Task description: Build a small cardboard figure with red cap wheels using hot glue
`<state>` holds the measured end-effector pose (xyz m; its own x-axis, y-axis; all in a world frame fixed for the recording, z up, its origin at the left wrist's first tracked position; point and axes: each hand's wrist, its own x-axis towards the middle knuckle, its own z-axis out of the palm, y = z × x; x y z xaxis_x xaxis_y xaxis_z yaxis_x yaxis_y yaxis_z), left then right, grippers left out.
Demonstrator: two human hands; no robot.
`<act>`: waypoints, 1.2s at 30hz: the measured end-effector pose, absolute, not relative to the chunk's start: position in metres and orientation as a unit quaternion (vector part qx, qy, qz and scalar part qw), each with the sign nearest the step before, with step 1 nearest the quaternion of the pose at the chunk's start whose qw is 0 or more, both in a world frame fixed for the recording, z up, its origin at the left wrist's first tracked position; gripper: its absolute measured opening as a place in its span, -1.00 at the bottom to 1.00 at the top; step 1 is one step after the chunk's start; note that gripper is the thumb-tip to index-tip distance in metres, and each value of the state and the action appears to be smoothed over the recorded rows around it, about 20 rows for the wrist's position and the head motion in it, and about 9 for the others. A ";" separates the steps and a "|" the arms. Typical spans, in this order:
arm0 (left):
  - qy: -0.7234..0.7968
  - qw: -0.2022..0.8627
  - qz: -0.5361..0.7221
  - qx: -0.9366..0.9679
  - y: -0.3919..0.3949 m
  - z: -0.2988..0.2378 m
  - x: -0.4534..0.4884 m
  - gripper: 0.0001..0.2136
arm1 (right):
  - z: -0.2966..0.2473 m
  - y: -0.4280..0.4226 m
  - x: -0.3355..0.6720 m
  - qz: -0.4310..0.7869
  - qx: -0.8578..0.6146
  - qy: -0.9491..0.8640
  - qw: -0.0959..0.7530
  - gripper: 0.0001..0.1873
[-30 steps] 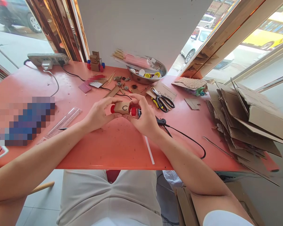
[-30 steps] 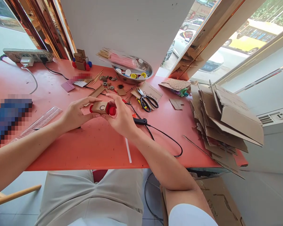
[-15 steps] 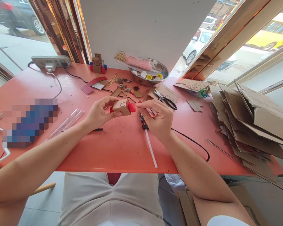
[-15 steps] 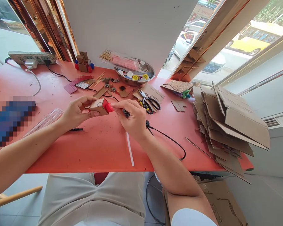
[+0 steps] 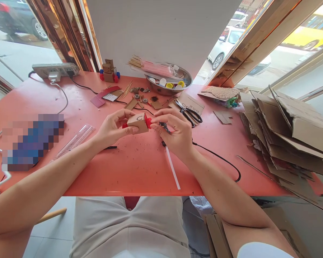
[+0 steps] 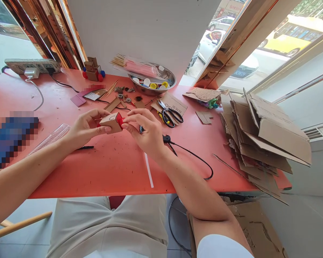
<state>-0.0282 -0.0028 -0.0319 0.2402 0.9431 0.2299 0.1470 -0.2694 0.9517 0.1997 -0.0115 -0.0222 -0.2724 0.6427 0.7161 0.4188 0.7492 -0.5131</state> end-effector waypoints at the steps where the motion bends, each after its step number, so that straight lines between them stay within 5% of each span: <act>1: 0.415 0.442 0.454 0.653 -0.003 -0.032 -0.028 -0.55 | -0.022 -0.010 0.200 0.116 -0.335 -0.793 0.495 -0.77; 8: 0.427 0.431 0.454 0.653 -0.004 -0.032 -0.029 -0.50 | -0.027 -0.002 0.199 0.226 -0.336 -0.810 0.423 -0.68; 14: 0.411 0.430 0.477 0.647 -0.004 -0.032 -0.029 -0.56 | -0.023 -0.003 0.199 0.299 -0.361 -0.772 0.429 -0.84; 19: 0.398 0.409 0.498 0.653 -0.003 -0.036 -0.028 -0.59 | -0.022 -0.006 0.196 0.355 -0.371 -0.732 0.448 -0.72; 29: 0.414 0.393 0.509 0.645 -0.003 -0.039 -0.025 -0.60 | -0.027 -0.005 0.195 0.319 -0.375 -0.727 0.478 -0.68; 36: 0.404 0.393 0.504 0.654 -0.006 -0.035 -0.023 -0.63 | -0.026 -0.006 0.195 0.279 -0.374 -0.753 0.464 -0.88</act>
